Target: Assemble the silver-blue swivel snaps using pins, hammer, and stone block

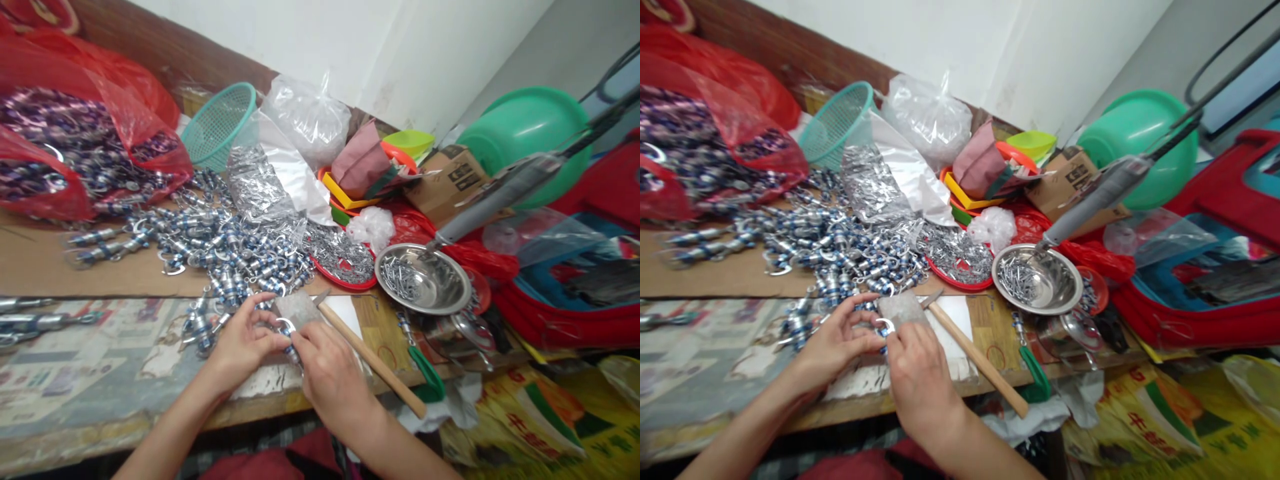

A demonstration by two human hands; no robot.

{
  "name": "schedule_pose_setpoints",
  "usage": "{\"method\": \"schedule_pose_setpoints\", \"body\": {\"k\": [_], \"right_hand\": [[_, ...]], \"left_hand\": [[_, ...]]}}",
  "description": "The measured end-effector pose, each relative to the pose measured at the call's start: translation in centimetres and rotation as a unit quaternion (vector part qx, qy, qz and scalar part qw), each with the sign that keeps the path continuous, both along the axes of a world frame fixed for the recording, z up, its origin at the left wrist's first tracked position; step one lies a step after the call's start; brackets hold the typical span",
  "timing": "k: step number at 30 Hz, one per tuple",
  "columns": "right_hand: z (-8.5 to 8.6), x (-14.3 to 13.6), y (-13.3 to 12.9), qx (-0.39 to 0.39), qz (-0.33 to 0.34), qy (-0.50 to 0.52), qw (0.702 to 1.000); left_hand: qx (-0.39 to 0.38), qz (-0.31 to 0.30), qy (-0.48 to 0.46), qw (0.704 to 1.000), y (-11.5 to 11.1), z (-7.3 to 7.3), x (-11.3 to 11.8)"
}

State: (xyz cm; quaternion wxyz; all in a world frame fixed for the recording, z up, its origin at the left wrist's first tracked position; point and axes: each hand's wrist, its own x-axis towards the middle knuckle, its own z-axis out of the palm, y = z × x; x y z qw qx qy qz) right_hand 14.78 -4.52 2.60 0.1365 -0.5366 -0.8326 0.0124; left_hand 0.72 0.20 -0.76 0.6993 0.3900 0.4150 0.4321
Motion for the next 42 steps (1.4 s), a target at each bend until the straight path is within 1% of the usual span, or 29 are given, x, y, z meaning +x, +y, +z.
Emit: {"method": "schedule_pose_setpoints", "body": {"k": [5,8,9,10,11,12,13,14,16,17,18,20,22,23,25,27,28,30,32,33,37,38,40,42], "right_hand": [[-1.0,0.7,-0.7,-0.017,0.008,0.096,0.995],[-1.3,2.1,-0.5,-0.014,0.022,0.186,0.982],[-1.3,2.9,-0.3,-0.002,0.008,0.214,0.977],[-1.4,3.8,0.0,0.015,-0.02,0.228,0.973],[-1.5,4.9,0.3,0.027,-0.06,0.223,0.973],[-1.7,5.9,0.5,0.027,-0.103,0.198,0.974],[-2.1,7.0,0.8,0.008,-0.14,0.159,0.977],[-2.4,8.0,1.0,-0.026,-0.162,0.117,0.98],[-3.1,9.5,1.3,-0.104,-0.168,0.065,0.978],[-3.3,9.9,1.3,-0.127,-0.164,0.063,0.976],[-3.4,10.1,1.2,-0.131,-0.161,0.073,0.976],[-2.9,10.1,0.7,-0.101,-0.161,0.106,0.976],[-1.7,9.6,-0.1,-0.048,-0.152,0.139,0.977],[-1.0,9.3,-0.6,-0.02,-0.134,0.153,0.979],[0.3,8.6,-1.6,0.035,-0.074,0.171,0.982],[1.1,8.0,-2.6,0.08,-0.007,0.166,0.983],[1.3,7.8,-3.0,0.087,0.016,0.151,0.985],[1.2,7.5,-3.6,0.064,0.035,0.105,0.992],[1.0,7.3,-3.8,0.02,0.033,0.066,0.997],[0.9,7.3,-3.9,0.009,0.03,0.062,0.998],[0.7,7.0,-4.1,0.058,0.02,0.126,0.99],[0.6,6.9,-4.1,0.054,0.02,0.129,0.99],[0.4,6.8,-3.8,0.011,0.011,0.122,0.992],[0.0,7.0,-2.9,-0.023,-0.021,0.15,0.988]], "left_hand": [[-0.002,-0.005,-0.008,1.0,0.0,0.0,0.0],[-0.006,-0.006,-0.007,1.0,0.0,-0.1,0.0],[-0.008,-0.007,-0.006,1.0,0.0,-0.1,0.0],[-0.009,-0.006,-0.004,1.0,0.0,-0.2,-0.1],[-0.009,-0.005,-0.002,1.0,0.0,-0.2,-0.1],[-0.009,-0.005,-0.001,1.0,0.0,-0.3,-0.1],[-0.01,-0.004,0.0,1.0,0.0,-0.3,-0.1],[-0.01,-0.002,0.0,1.0,0.0,-0.4,0.0],[-0.013,0.001,0.0,1.0,0.0,-0.4,0.0],[-0.013,0.002,-0.001,1.0,0.1,-0.4,0.0],[-0.013,0.002,-0.001,1.0,0.0,-0.3,0.0],[-0.011,0.001,-0.003,1.0,0.0,-0.3,0.0],[-0.012,0.001,-0.006,1.0,0.0,-0.2,0.0],[-0.014,0.001,-0.006,1.0,0.0,-0.1,0.0],[-0.019,0.003,-0.005,1.0,0.0,0.0,0.0],[-0.021,0.004,-0.005,1.0,0.0,0.0,0.0],[-0.021,0.006,-0.006,1.0,0.0,0.0,0.1],[-0.019,0.01,-0.006,1.0,0.0,0.0,0.1],[-0.018,0.015,-0.004,1.0,0.0,0.0,0.2],[-0.019,0.018,-0.004,1.0,0.0,0.0,0.2],[-0.023,0.023,-0.007,0.999,0.0,0.0,0.2],[-0.023,0.023,-0.009,0.999,0.0,0.0,0.3],[-0.024,0.021,-0.01,0.999,-0.1,0.0,0.3],[-0.023,0.021,-0.003,0.999,-0.1,0.2,0.2]]}}
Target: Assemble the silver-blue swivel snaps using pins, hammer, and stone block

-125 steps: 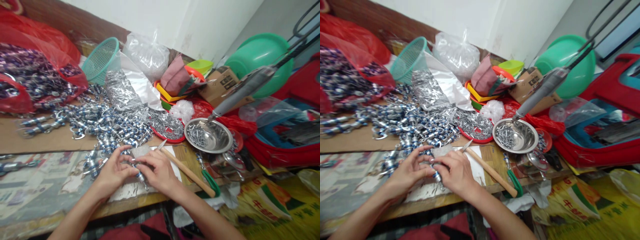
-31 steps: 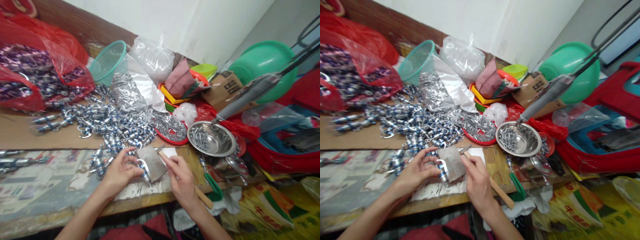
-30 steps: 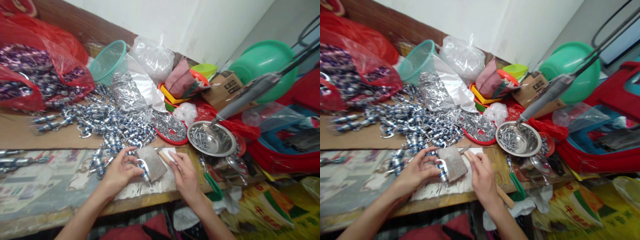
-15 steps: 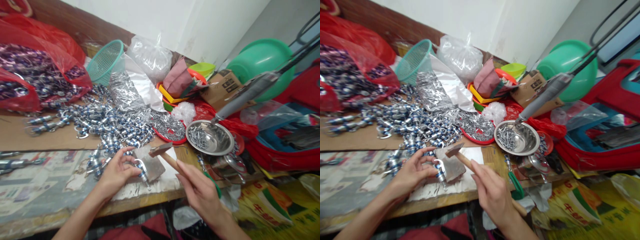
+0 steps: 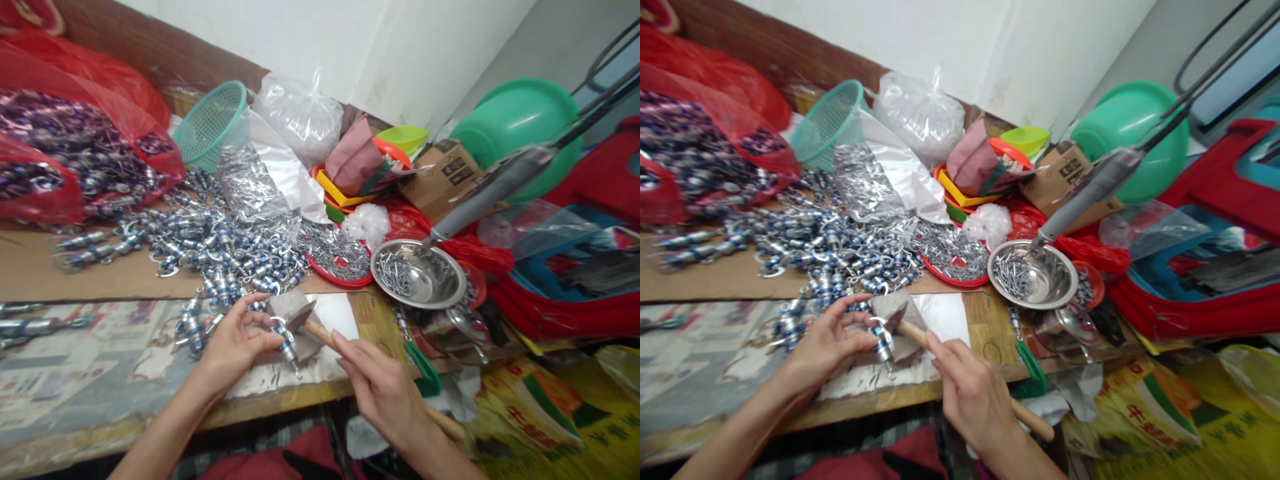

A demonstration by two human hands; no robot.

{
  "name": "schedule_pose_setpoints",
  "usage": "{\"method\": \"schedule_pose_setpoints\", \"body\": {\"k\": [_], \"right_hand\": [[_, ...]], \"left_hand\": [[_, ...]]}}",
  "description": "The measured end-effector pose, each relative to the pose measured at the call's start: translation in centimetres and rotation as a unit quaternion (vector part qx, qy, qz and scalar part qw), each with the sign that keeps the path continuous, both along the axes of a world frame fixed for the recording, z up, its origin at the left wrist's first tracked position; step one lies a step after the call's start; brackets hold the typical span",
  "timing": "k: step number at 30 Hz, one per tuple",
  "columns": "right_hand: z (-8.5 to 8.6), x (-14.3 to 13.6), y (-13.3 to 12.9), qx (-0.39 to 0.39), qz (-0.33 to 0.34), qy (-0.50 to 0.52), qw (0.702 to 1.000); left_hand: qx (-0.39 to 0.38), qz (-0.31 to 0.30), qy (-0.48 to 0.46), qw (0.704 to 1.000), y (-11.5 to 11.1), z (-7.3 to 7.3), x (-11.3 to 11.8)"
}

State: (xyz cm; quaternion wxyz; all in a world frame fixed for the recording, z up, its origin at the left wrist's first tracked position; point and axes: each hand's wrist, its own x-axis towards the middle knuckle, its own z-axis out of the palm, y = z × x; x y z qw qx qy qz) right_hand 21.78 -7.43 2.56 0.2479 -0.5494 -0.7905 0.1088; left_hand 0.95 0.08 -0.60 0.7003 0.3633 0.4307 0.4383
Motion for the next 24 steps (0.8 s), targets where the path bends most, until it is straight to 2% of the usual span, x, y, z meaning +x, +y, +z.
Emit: {"method": "schedule_pose_setpoints", "body": {"k": [4,7,9,13,17,20,24], "right_hand": [[-2.0,1.7,3.6,-0.023,-0.098,0.089,0.991],[-3.4,3.0,6.6,-0.067,-0.082,0.036,0.994],[-3.9,3.6,8.5,-0.058,-0.079,-0.011,0.995],[-3.5,4.2,12.9,-0.01,-0.127,-0.053,0.99],[-3.0,3.9,16.8,-0.042,-0.129,-0.11,0.985],[-2.8,3.4,17.8,-0.065,-0.134,-0.136,0.979],[-2.3,3.8,17.7,-0.071,-0.139,-0.129,0.979]], "left_hand": [[-0.002,-0.021,0.047,0.999,-0.1,0.1,-0.3],[-0.015,-0.055,0.091,0.994,-0.2,0.1,-0.5],[0.008,-0.054,0.118,0.991,-0.2,0.0,-0.6],[0.062,-0.03,0.154,0.986,-0.1,0.3,-0.5],[0.129,0.02,0.179,0.975,-0.2,0.6,-0.3],[0.173,0.036,0.19,0.966,-0.5,0.7,-0.3],[0.2,0.012,0.203,0.958,-0.8,0.4,-0.4]]}}
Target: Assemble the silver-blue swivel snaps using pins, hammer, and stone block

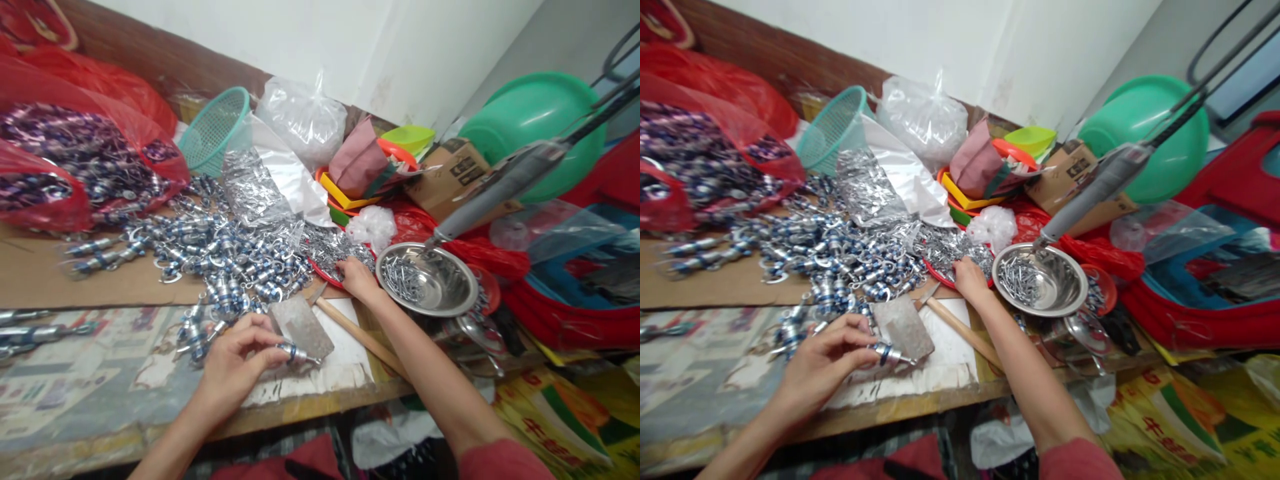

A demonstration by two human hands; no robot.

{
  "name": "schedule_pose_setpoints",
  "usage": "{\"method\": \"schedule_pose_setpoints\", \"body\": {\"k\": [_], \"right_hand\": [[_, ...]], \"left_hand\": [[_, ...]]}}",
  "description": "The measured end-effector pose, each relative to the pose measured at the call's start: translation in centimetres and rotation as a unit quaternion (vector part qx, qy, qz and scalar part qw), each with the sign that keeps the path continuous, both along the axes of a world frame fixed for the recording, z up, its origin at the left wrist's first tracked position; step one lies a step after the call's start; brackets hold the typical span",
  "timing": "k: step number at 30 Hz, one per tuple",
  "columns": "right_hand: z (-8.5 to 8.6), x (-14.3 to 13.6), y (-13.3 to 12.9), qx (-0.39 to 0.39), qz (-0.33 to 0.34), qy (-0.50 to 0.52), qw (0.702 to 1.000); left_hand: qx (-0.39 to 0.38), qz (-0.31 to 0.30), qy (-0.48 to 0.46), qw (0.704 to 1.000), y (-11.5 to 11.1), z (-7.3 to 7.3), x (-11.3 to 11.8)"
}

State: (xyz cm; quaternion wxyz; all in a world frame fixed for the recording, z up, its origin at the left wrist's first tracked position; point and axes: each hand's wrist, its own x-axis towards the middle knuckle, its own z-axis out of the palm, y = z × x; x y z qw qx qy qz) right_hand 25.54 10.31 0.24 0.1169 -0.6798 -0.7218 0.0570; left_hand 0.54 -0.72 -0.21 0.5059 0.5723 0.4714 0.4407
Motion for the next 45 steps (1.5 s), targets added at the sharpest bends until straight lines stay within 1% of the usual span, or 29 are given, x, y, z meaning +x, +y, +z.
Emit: {"method": "schedule_pose_setpoints", "body": {"k": [3,5,7,9,10,11,13,16,19,21,24,25,27,29,31,33,36,41,43,45], "right_hand": [[0.6,0.2,-0.7,0.025,-0.004,0.035,0.999],[1.0,-0.5,-2.0,0.044,-0.001,0.072,0.996],[1.2,-2.1,-4.1,0.048,0.014,0.115,0.992],[1.4,-4.3,-6.7,0.04,0.053,0.186,0.98],[1.5,-5.3,-7.9,0.036,0.09,0.264,0.96],[1.6,-6.3,-9.1,0.036,0.122,0.318,0.94],[1.7,-7.9,-10.7,0.038,0.17,0.396,0.901],[1.8,-8.7,-11.5,0.039,0.2,0.444,0.872],[1.8,-8.7,-11.3,0.049,0.22,0.472,0.852],[1.7,-8.5,-11.4,0.059,0.226,0.474,0.849],[1.4,-8.3,-12.1,0.091,0.231,0.436,0.865],[1.2,-8.1,-12.4,0.116,0.239,0.407,0.874],[0.9,-7.7,-12.9,0.185,0.275,0.325,0.886],[0.8,-7.1,-13.1,0.247,0.328,0.236,0.881],[1.0,-6.7,-13.2,0.281,0.369,0.178,0.868],[1.5,-6.5,-13.1,0.29,0.385,0.153,0.863],[2.1,-6.4,-13.0,0.292,0.391,0.14,0.862],[2.6,-6.4,-13.2,0.289,0.413,0.129,0.854],[2.6,-6.3,-13.3,0.287,0.411,0.131,0.855],[2.6,-6.3,-13.3,0.293,0.396,0.142,0.859]], "left_hand": [[0.029,-0.015,0.033,0.999,0.0,-0.1,0.0],[0.039,-0.019,0.039,0.998,-0.1,0.0,0.0],[0.04,-0.017,0.042,0.998,-0.2,-0.1,0.0],[0.036,0.002,0.044,0.998,-0.3,-0.4,0.1],[0.03,0.012,0.043,0.999,-0.3,-0.5,0.2],[0.019,0.023,0.039,0.999,-0.4,-0.7,0.2],[-0.005,0.041,0.024,0.999,-0.4,-1.0,0.3],[-0.009,0.051,0.029,0.998,-0.4,-1.0,0.3],[0.031,0.042,0.049,0.997,-0.3,-0.6,0.3],[0.05,0.021,0.041,0.998,-0.3,-0.3,0.3],[0.042,0.012,0.011,0.999,-0.4,0.4,0.2],[0.032,0.017,0.001,0.999,-0.5,0.7,0.1],[0.021,0.022,-0.007,1.0,-0.6,1.2,0.0],[0.031,0.019,0.014,0.999,-0.5,1.7,-0.1],[0.058,0.017,0.053,0.997,-0.5,2.0,-0.1],[0.09,0.017,0.083,0.992,-0.5,2.2,-0.2],[0.132,0.023,0.107,0.985,-0.7,2.5,-0.3],[0.172,0.022,0.125,0.977,-1.1,2.6,-0.3],[0.187,0.016,0.126,0.974,-1.0,2.6,-0.4],[0.202,0.001,0.123,0.972,-1.0,2.5,-0.5]]}}
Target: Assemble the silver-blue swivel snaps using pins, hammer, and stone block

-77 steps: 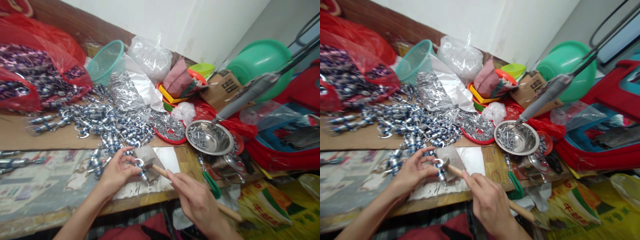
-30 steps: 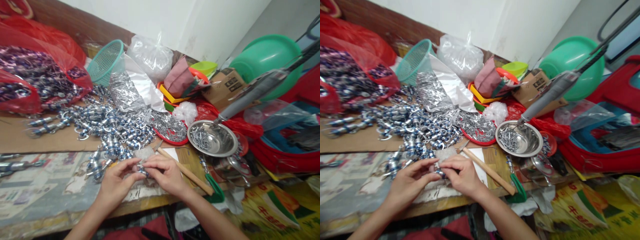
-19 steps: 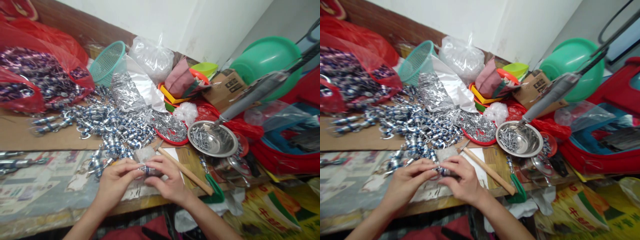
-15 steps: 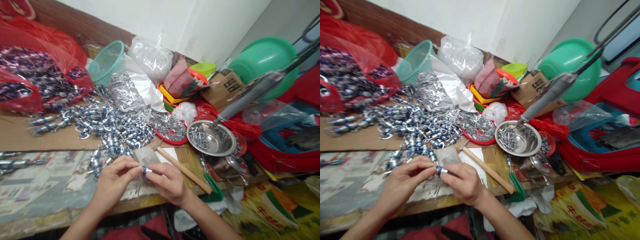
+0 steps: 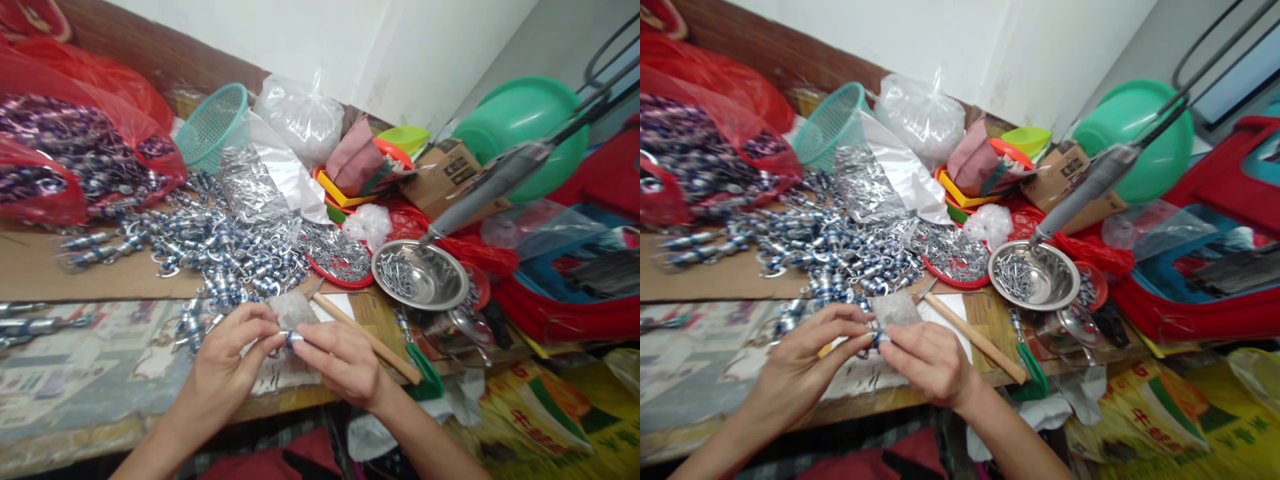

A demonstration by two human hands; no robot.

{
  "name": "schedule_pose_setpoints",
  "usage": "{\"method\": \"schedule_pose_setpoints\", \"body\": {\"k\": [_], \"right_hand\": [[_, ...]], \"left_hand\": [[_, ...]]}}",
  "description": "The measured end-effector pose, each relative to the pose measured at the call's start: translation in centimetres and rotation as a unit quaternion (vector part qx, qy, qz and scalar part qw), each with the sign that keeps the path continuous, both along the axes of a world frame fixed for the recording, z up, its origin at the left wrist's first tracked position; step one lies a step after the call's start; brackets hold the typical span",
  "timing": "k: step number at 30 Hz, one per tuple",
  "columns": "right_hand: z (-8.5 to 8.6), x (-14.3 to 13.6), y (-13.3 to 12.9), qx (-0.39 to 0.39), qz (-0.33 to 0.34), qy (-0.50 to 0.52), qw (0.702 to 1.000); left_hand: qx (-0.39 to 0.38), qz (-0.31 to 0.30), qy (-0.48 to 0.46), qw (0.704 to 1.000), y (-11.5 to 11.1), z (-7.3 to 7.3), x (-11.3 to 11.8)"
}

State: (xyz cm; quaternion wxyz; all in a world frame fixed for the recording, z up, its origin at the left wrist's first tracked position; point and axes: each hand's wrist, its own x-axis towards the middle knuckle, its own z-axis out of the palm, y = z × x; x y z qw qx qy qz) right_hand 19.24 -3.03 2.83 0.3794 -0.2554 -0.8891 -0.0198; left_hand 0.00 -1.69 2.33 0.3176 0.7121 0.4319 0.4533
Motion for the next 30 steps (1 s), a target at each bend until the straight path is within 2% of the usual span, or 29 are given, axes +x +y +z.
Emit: {"method": "schedule_pose_setpoints", "body": {"k": [3,6,9,12,14,16,18,19,20,24,27,30], "right_hand": [[0.0,-0.4,-0.1,-0.034,-0.031,0.049,0.998],[0.0,-1.4,-0.2,-0.126,-0.059,0.138,0.981],[0.0,-2.4,-0.5,-0.23,-0.103,0.212,0.944],[-0.1,-2.7,-0.5,-0.323,-0.136,0.228,0.908],[-0.1,-2.1,0.3,-0.372,-0.124,0.179,0.902],[-0.1,-0.7,2.1,-0.357,-0.165,0.083,0.916],[-0.2,1.4,4.9,-0.272,-0.295,-0.034,0.915],[-0.3,2.7,6.5,-0.232,-0.375,-0.123,0.889],[-0.5,3.9,8.0,-0.225,-0.405,-0.151,0.873],[-1.5,7.1,12.6,-0.247,-0.431,-0.238,0.835],[-2.0,7.4,13.8,-0.257,-0.433,-0.28,0.817],[-2.2,7.3,14.3,-0.264,-0.43,-0.285,0.815]], "left_hand": [[-0.024,-0.033,-0.011,0.999,0.1,0.1,-0.2],[-0.134,-0.016,-0.055,0.989,0.0,0.0,-0.1],[-0.258,0.033,-0.153,0.953,-0.2,-0.4,0.4],[-0.317,0.034,-0.248,0.915,-0.5,-1.2,1.0],[-0.33,0.029,-0.278,0.902,-0.4,-1.7,1.1],[-0.351,0.015,-0.292,0.89,-0.2,-2.0,1.0],[-0.385,-0.016,-0.289,0.877,0.2,-2.0,0.8],[-0.4,-0.031,-0.284,0.871,0.4,-1.9,0.6],[-0.412,-0.044,-0.278,0.867,0.6,-1.9,0.5],[-0.428,-0.079,-0.266,0.86,1.2,-1.6,0.3],[-0.443,-0.104,-0.262,0.851,1.7,-1.5,0.3],[-0.459,-0.101,-0.262,0.843,2.1,-1.7,0.3]]}}
